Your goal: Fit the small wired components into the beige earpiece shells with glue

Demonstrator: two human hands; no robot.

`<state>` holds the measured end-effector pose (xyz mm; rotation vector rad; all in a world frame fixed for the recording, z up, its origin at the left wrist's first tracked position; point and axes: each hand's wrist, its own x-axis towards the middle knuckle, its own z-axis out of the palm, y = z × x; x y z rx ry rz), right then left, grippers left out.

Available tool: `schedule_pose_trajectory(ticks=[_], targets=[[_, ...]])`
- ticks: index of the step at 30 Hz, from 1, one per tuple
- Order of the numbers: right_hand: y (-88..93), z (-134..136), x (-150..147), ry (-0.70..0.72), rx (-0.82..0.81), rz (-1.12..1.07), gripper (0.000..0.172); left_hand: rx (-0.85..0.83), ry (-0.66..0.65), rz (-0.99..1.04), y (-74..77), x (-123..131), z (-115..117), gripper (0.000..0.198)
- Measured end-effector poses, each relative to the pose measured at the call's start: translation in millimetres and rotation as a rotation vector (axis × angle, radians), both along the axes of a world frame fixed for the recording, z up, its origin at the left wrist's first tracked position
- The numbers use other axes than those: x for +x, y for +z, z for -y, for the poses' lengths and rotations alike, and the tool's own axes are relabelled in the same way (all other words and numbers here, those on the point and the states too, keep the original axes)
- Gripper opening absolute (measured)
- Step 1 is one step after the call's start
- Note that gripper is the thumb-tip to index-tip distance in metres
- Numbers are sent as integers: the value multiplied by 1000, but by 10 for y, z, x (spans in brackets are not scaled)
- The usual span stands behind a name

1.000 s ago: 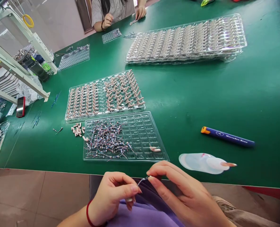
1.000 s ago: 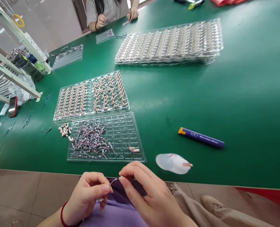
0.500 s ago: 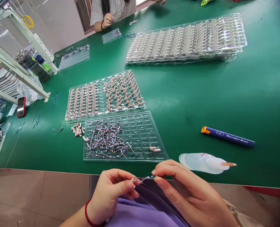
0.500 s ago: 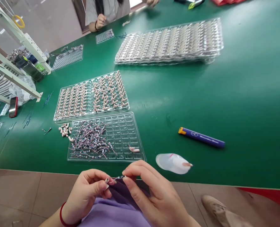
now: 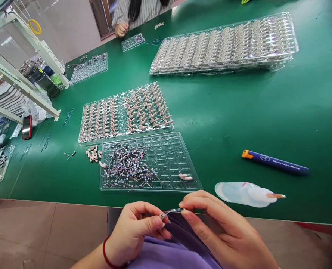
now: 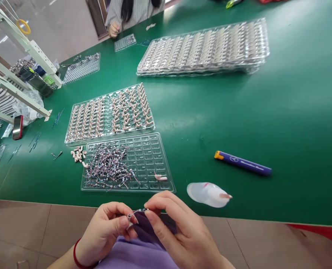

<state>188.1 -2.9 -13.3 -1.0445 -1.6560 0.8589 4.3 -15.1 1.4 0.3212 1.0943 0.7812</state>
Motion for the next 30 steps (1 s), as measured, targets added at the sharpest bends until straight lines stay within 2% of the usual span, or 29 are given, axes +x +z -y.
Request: schedule_pose_trajectory(ticks=[17,30], targets=[[3,-11,60,85,12,57,12,16,-8,-13,12,-6,5,32],[22,-37,36,186,72,56,16,-106,-37,45,-1,25,-32,33]])
